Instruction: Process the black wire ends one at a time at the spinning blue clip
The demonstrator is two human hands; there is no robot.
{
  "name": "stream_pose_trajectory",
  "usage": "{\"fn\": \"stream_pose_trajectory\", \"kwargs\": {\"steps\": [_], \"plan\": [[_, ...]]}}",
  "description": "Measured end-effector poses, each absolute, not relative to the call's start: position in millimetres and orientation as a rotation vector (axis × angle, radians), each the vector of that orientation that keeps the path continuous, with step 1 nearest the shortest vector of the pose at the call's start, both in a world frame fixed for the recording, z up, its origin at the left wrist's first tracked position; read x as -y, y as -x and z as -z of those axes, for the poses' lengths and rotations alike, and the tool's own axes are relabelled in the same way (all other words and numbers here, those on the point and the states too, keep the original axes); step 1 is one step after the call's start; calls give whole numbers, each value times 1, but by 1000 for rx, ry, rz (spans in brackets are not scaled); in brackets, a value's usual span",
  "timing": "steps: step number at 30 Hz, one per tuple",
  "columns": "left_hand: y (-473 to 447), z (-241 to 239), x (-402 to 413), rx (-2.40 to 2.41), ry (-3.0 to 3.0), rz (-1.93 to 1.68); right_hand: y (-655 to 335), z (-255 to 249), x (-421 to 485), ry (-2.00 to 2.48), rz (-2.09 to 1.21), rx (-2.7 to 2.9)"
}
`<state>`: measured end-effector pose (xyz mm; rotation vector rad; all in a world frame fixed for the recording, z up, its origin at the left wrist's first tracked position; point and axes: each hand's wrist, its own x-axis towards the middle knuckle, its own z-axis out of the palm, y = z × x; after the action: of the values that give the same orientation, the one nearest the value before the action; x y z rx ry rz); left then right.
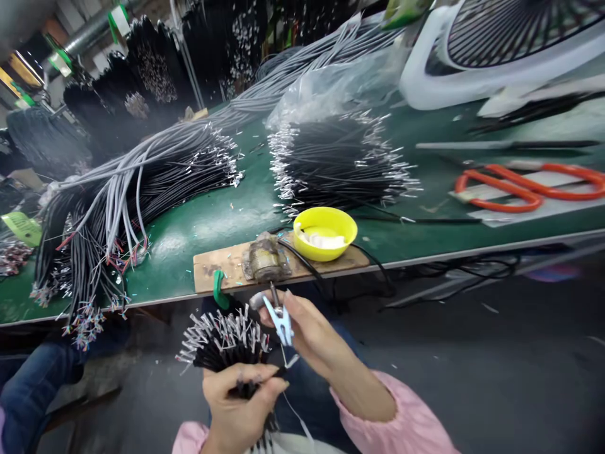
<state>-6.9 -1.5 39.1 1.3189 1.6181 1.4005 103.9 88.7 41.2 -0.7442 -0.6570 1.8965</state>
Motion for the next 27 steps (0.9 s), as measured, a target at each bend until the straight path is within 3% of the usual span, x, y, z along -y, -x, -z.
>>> {"fn": "stream_pose_trajectory", "kwargs": {"steps": [10, 16, 24, 27], "plan": [[-1, -49, -10, -1661, -1419, -1422, -96, -44, -92, 699, -1936, 467], [-2, -54, -5, -1661, -1387, -1399, -103, -15, -82, 763, -1967, 553], [7, -36, 4, -1704, -1102, -1237, -119, 8, -39, 1084, -1593, 923], [6, -32, 5, -1688, -920, -1204, -122, 2, -21, 1223, -1296, 1079]]}}
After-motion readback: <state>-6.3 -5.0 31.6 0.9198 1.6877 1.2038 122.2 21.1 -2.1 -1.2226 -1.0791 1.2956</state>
